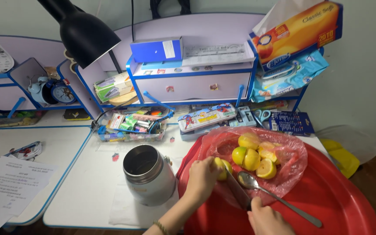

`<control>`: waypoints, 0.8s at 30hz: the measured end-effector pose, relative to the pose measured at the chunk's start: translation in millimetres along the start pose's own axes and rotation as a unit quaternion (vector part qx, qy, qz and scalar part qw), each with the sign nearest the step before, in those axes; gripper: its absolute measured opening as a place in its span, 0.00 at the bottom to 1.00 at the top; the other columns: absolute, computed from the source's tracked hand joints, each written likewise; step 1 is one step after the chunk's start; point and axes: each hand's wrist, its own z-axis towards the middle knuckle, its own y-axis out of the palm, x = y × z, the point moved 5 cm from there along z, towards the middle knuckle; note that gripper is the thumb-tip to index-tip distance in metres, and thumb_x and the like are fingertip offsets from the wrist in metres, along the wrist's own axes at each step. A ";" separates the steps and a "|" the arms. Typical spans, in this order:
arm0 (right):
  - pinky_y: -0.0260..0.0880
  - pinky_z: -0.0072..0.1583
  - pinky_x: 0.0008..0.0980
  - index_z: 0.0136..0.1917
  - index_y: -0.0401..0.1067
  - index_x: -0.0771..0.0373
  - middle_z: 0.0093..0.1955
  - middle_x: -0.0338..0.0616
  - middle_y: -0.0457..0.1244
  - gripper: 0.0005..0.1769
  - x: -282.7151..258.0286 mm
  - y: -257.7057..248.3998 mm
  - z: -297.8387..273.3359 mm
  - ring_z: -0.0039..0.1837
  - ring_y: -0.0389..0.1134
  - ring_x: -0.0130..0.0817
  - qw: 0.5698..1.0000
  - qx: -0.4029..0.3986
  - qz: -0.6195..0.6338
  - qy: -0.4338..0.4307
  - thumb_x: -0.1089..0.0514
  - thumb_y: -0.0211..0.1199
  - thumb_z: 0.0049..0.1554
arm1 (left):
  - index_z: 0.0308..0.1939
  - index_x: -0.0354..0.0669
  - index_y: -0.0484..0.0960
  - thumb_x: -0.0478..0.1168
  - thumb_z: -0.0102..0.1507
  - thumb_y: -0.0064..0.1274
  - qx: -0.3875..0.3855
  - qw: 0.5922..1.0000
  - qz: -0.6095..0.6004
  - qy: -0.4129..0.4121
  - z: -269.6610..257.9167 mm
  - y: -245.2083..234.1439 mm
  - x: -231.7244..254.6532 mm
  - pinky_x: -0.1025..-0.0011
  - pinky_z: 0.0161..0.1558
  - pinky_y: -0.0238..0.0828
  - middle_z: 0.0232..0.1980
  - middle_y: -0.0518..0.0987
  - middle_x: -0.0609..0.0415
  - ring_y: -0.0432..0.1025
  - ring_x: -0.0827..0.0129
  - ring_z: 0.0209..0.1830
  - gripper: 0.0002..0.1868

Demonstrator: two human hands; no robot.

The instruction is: The person cuts passion fruits in half and scoops the pulp into a thermos using a spoon. The person handles the fruit and tools on a cluttered desk.

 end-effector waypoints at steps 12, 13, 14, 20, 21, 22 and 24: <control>0.74 0.35 0.53 0.58 0.61 0.56 0.26 0.55 0.66 0.28 69.9 4.3 23.4 0.29 0.73 0.53 0.982 0.115 0.045 -0.141 0.39 0.64 0.55 | 0.55 0.40 0.79 0.47 0.59 0.62 -0.029 0.999 -0.024 0.019 -1.0 -1.4 6.3 0.54 0.48 0.74 0.37 0.83 0.41 0.79 0.47 0.41 0.24; 0.74 0.33 0.53 0.61 0.60 0.58 0.28 0.53 0.65 0.30 69.5 5.3 23.3 0.27 0.73 0.53 0.975 0.130 -0.001 -0.178 0.38 0.63 0.55 | 0.55 0.39 0.78 0.47 0.59 0.61 -0.036 0.999 -0.017 0.017 -1.2 -1.6 4.9 0.54 0.48 0.74 0.37 0.84 0.41 0.79 0.48 0.40 0.24; 0.74 0.30 0.52 0.64 0.59 0.59 0.30 0.51 0.65 0.33 69.0 5.1 21.4 0.25 0.72 0.53 0.965 0.144 -0.049 -0.213 0.38 0.61 0.55 | 0.55 0.38 0.78 0.47 0.59 0.60 -0.044 0.999 -0.013 0.015 -2.9 0.5 3.6 0.55 0.48 0.74 0.37 0.84 0.42 0.79 0.49 0.40 0.24; 0.74 0.42 0.59 0.51 0.66 0.42 0.28 0.52 0.73 0.15 119.6 -46.2 3.6 0.36 0.78 0.53 0.984 0.124 0.129 -0.007 0.38 0.61 0.54 | 0.55 0.38 0.77 0.46 0.56 0.61 -0.030 0.998 -0.019 0.044 -5.6 -8.1 1.3 0.56 0.46 0.76 0.36 0.83 0.41 0.79 0.49 0.40 0.26; 0.75 0.43 0.58 0.52 0.66 0.42 0.28 0.52 0.73 0.15 116.8 -44.8 2.6 0.38 0.78 0.53 0.986 0.114 0.119 -0.001 0.38 0.61 0.55 | 0.55 0.37 0.77 0.46 0.56 0.61 -0.037 0.998 -0.030 0.051 -6.5 -6.7 3.2 0.57 0.47 0.76 0.36 0.83 0.41 0.80 0.49 0.41 0.26; 0.75 0.44 0.57 0.52 0.65 0.43 0.29 0.52 0.73 0.15 110.8 -43.2 7.5 0.39 0.78 0.52 0.988 0.107 0.111 0.004 0.38 0.60 0.57 | 0.53 0.36 0.76 0.46 0.54 0.64 -0.027 0.998 0.008 0.060 -4.0 -6.5 6.8 0.55 0.45 0.75 0.37 0.83 0.40 0.78 0.47 0.41 0.28; 0.77 0.45 0.56 0.53 0.64 0.45 0.30 0.52 0.73 0.16 101.6 -32.1 18.3 0.40 0.78 0.51 0.990 0.101 0.101 0.005 0.38 0.59 0.58 | 0.50 0.34 0.74 0.46 0.51 0.69 -0.010 0.994 0.084 0.074 -3.0 -3.7 13.3 0.51 0.43 0.72 0.40 0.82 0.39 0.75 0.43 0.43 0.30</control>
